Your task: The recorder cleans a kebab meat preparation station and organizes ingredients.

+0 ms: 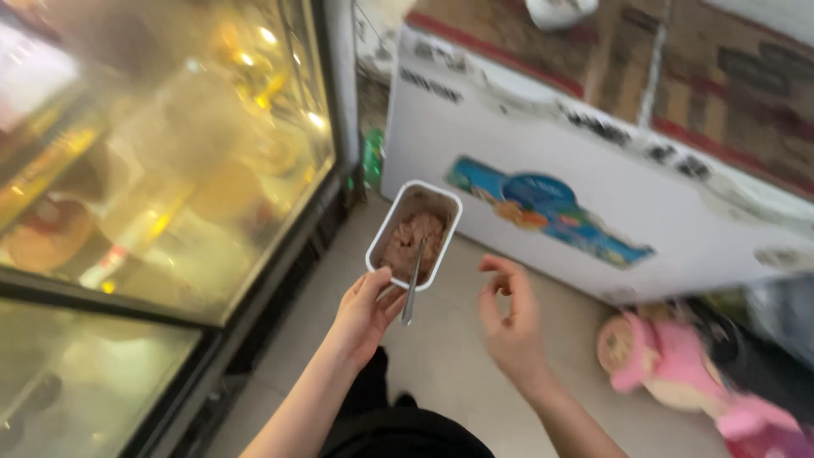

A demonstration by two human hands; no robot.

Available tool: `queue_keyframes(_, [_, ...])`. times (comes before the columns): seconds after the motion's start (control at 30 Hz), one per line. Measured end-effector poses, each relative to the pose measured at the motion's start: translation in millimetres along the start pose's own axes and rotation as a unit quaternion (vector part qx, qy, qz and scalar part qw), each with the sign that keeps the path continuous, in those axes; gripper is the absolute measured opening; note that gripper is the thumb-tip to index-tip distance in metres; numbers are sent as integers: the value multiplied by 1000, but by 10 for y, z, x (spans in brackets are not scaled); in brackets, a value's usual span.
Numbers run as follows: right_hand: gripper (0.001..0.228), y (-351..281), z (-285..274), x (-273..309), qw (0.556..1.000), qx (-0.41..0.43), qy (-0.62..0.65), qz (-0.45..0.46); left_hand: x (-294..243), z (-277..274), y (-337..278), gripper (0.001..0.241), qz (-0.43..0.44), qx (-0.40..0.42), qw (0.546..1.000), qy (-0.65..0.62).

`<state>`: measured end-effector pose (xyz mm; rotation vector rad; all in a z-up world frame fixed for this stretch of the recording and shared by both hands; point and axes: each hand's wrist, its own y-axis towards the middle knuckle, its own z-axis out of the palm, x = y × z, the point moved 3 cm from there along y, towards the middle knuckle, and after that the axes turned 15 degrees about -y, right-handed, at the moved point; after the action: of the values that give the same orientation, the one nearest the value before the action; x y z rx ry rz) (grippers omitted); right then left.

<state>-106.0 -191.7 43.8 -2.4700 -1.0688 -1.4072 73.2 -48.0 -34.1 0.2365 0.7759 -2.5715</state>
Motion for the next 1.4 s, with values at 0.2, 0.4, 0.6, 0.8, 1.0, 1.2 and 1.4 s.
queue_keyframes(0.2, [54,1470,633,-546,824,179,405,353,-950,374,673,44,-21,-27,992,120])
queue_keyframes(0.4, [59,2199,1004,-360,814,189,450,315,-1238,670,1625,43,-27,8,995,95])
queue_keyframes(0.6, [55,2701,1414,-137,853,205,410,250,-1201,978,2421,25,85,50,994,-42])
queue_keyframes(0.8, [47,3499,1536,-342,847,210,404,273,-1169,1406,2874,41,155,-72,983,66])
queue_keyframes(1.0, [47,4209,1462,-603,824,252,458,219,-1170,1867,3136,71,233,-47,964,116])
queue_keyframes(1.2, [40,4623,1418,-932,787,275,511,211,-1589,2049,3156,78,217,10,911,352])
queue_keyframes(1.4, [43,4696,1198,-779,806,228,505,207,-2536,2186,3263,40,364,26,321,874])
